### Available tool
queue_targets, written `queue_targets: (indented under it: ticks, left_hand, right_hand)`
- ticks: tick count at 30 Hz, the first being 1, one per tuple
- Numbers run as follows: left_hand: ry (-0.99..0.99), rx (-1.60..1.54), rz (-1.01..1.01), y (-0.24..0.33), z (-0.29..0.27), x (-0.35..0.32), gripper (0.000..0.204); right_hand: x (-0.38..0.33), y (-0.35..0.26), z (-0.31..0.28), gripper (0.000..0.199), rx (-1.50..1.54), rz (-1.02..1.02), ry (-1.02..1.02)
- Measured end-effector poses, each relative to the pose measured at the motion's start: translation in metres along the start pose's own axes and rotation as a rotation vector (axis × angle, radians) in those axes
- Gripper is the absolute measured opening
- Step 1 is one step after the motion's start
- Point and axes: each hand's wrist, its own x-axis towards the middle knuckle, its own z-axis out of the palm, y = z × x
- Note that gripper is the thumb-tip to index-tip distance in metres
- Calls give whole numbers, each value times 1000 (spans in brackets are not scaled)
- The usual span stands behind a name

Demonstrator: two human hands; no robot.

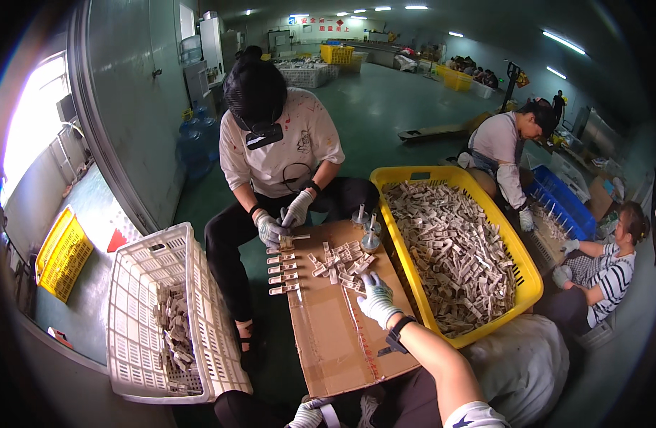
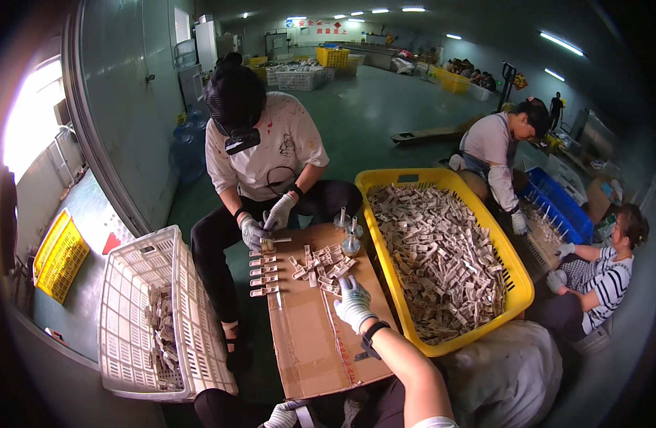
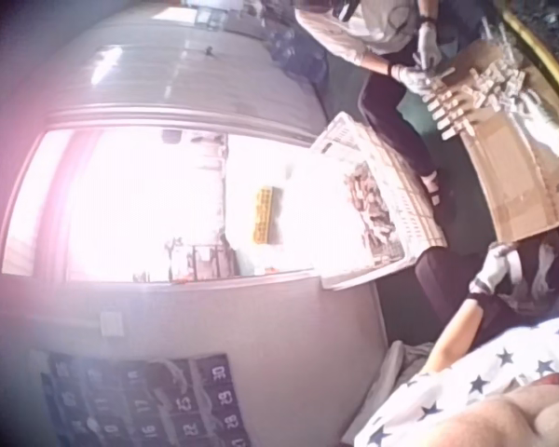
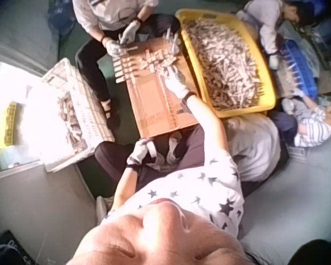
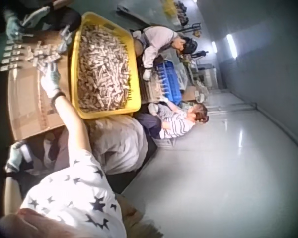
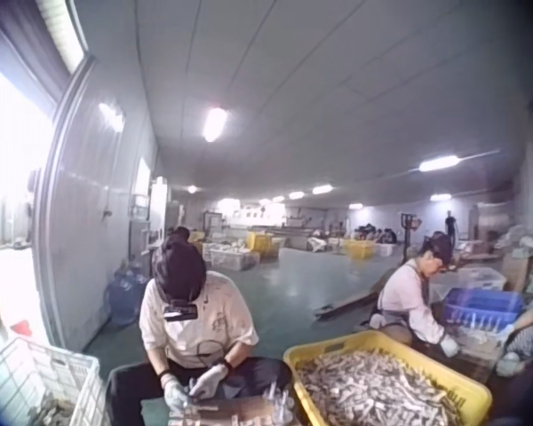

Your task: Taping sets of metal clothes pins together and placing them into a bin.

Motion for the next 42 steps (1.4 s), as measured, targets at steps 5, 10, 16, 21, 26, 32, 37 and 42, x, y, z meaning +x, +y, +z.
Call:
queue_targets:
  ticks: [5,10,16,21,26,32,37,42]
  left_hand:
    - [-45,-53,-120,16,-1,-11,31]
    - [-42,-77,-146,32,7,-22,34]
    - [6,-309,-117,-13,3,-1,27]
    - [121,-281,-74,3,12,-11,32]
    - [28,-9,-74,73,26,-53,37]
    - [-67,189,-27,95,36,-64,38]
    - [-56,81,-90,76,34,-51,37]
    - [39,31,-87,37,21,-34,34]
  right_hand:
    - [-61,32,-50,62,166,-59,-96]
    - [-127,86,-84,63,115,-36,57]
    - [-158,142,-84,53,241,326,220]
    - [-170,119,-84,44,91,393,108]
    - [-172,104,-101,55,-36,467,-69]
    - [-170,163,-108,56,324,435,-301]
    - [-148,217,-147,53,353,414,-303]
    - [-119,230,-182,105,-193,618,-434]
